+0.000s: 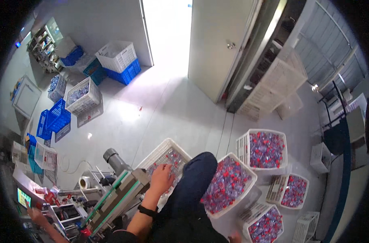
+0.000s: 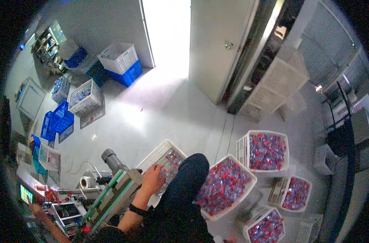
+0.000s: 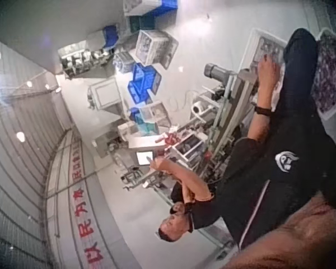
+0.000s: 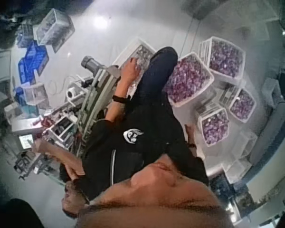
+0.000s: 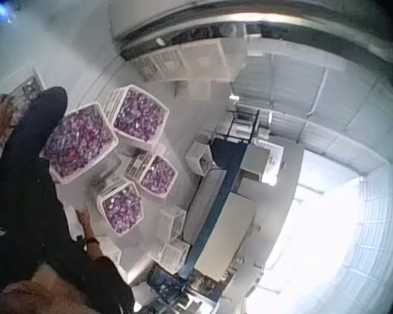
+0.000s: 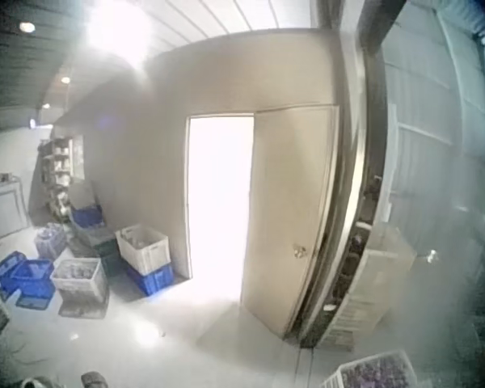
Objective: Adjusting and reloading labels or components on an industrial bottling and labeling machine.
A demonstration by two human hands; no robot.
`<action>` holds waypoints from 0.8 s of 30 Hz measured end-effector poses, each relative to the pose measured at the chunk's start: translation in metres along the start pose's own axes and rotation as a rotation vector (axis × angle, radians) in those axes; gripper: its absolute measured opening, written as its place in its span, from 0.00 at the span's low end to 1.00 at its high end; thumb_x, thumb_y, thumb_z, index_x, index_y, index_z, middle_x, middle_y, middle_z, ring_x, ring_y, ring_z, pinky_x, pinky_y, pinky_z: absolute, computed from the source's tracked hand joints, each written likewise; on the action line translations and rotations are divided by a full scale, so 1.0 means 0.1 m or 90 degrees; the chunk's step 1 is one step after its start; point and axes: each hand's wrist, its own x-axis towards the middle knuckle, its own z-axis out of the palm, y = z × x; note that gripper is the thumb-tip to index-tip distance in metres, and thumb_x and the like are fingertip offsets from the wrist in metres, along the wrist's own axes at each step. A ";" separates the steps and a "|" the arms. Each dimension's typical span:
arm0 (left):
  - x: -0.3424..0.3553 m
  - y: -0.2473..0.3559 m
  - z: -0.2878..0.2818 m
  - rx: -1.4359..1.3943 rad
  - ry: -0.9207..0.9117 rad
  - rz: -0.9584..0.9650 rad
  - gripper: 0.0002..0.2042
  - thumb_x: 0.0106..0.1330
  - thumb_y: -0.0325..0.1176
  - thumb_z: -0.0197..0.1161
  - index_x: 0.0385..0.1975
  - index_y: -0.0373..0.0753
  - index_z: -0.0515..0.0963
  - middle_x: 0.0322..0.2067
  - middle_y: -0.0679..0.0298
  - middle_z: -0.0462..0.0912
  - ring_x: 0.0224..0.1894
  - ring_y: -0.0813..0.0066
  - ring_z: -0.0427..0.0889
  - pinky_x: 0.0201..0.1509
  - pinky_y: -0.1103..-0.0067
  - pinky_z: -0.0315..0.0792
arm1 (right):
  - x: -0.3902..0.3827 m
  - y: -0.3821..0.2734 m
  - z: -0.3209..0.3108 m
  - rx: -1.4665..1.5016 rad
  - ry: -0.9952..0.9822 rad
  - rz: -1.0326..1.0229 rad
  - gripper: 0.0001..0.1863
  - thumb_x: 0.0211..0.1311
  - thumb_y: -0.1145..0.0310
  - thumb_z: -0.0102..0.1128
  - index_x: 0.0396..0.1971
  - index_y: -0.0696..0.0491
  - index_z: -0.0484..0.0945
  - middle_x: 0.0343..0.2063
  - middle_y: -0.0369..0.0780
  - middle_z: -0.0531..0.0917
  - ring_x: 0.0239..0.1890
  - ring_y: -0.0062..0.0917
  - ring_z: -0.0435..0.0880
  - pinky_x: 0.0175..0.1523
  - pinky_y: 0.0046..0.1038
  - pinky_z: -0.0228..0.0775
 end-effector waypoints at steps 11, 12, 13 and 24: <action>1.39 -0.87 0.54 0.189 -0.403 -0.088 0.18 0.54 0.39 0.60 0.44 0.39 0.72 0.41 0.50 0.76 0.45 0.51 0.77 0.44 0.58 0.73 | 1.25 -0.74 -2.19 0.607 0.083 0.137 0.24 0.64 0.61 0.51 0.59 0.53 0.66 0.58 0.43 0.69 0.61 0.35 0.63 0.64 0.43 0.55; 1.51 -0.95 0.65 0.192 -0.421 -0.070 0.17 0.56 0.39 0.59 0.44 0.38 0.72 0.41 0.50 0.76 0.44 0.51 0.78 0.43 0.57 0.73 | 1.65 -0.88 -2.45 0.608 0.066 0.215 0.24 0.65 0.60 0.49 0.59 0.53 0.66 0.60 0.42 0.67 0.64 0.33 0.59 0.66 0.43 0.51; 1.61 -1.10 0.80 0.185 -0.412 -0.083 0.17 0.56 0.39 0.59 0.44 0.38 0.72 0.41 0.50 0.76 0.44 0.51 0.78 0.43 0.57 0.73 | 2.14 -1.10 -2.75 0.595 0.060 0.208 0.24 0.65 0.60 0.49 0.59 0.53 0.66 0.60 0.42 0.67 0.64 0.33 0.59 0.66 0.43 0.51; 3.47 -1.57 0.83 -0.057 -0.329 -0.428 0.21 0.57 0.37 0.56 0.51 0.38 0.70 0.43 0.46 0.74 0.47 0.48 0.75 0.50 0.60 0.71 | 5.92 -4.06 -5.00 0.177 0.016 -0.244 0.35 0.59 0.74 0.56 0.65 0.54 0.52 0.50 0.47 0.74 0.48 0.33 0.75 0.49 0.29 0.70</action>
